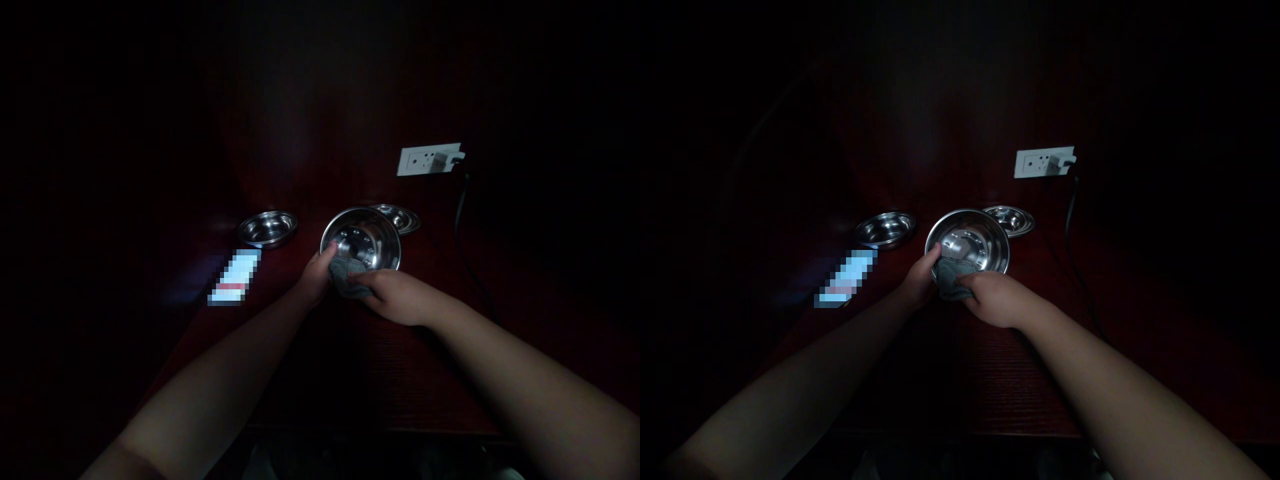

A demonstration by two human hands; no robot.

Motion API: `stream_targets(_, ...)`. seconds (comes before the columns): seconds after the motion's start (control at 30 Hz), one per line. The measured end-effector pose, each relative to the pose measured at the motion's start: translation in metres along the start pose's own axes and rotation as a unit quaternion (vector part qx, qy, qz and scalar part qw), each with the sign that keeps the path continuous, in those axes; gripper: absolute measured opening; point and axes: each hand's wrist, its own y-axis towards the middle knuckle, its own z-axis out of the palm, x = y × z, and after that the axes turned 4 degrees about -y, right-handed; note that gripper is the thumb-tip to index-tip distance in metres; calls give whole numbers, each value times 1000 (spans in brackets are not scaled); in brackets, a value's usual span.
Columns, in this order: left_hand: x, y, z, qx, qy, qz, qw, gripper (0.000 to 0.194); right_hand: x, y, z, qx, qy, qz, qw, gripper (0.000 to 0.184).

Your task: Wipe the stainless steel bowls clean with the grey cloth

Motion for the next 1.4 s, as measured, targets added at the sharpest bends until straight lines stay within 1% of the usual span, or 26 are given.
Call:
stream_targets(0.13,0,0,1,-11,3,1,1000,35,-1,0,1,-1,-1,-1,1000,28)
stream_targets(0.27,1,1,1,-7,2,6,1000,34,0,0,0,2,-2,3,1000,28)
stream_targets(0.4,2,1,-1,-21,5,16,1000,32,0,0,1,6,-9,11,1000,27)
stream_targets(0.67,3,2,-3,-28,17,21,999,33,-1,0,0,7,-13,30,999,24)
stream_targets(0.8,2,4,-3,-27,10,11,1000,37,-1,0,1,-2,-1,20,1000,26)
stream_targets(0.93,1,4,-1,-51,-19,18,998,44,-1,-1,2,-18,-10,9,1000,33)
stream_targets(1.03,-1,2,1,-79,-20,24,996,47,1,-2,0,-31,-13,-6,999,36)
stream_targets(1.13,-3,0,3,-110,-14,14,994,48,4,-3,-3,-39,22,-36,998,38)
stream_targets(1.2,-4,-1,3,-114,-17,10,993,48,4,-3,-4,-45,44,-46,997,41)
stream_targets(1.27,-4,-1,3,-117,-15,12,993,48,4,-2,-4,-48,41,-42,997,39)
stream_targets(1.4,-2,-1,1,-121,3,2,993,50,-1,1,-1,-40,2,-33,999,30)
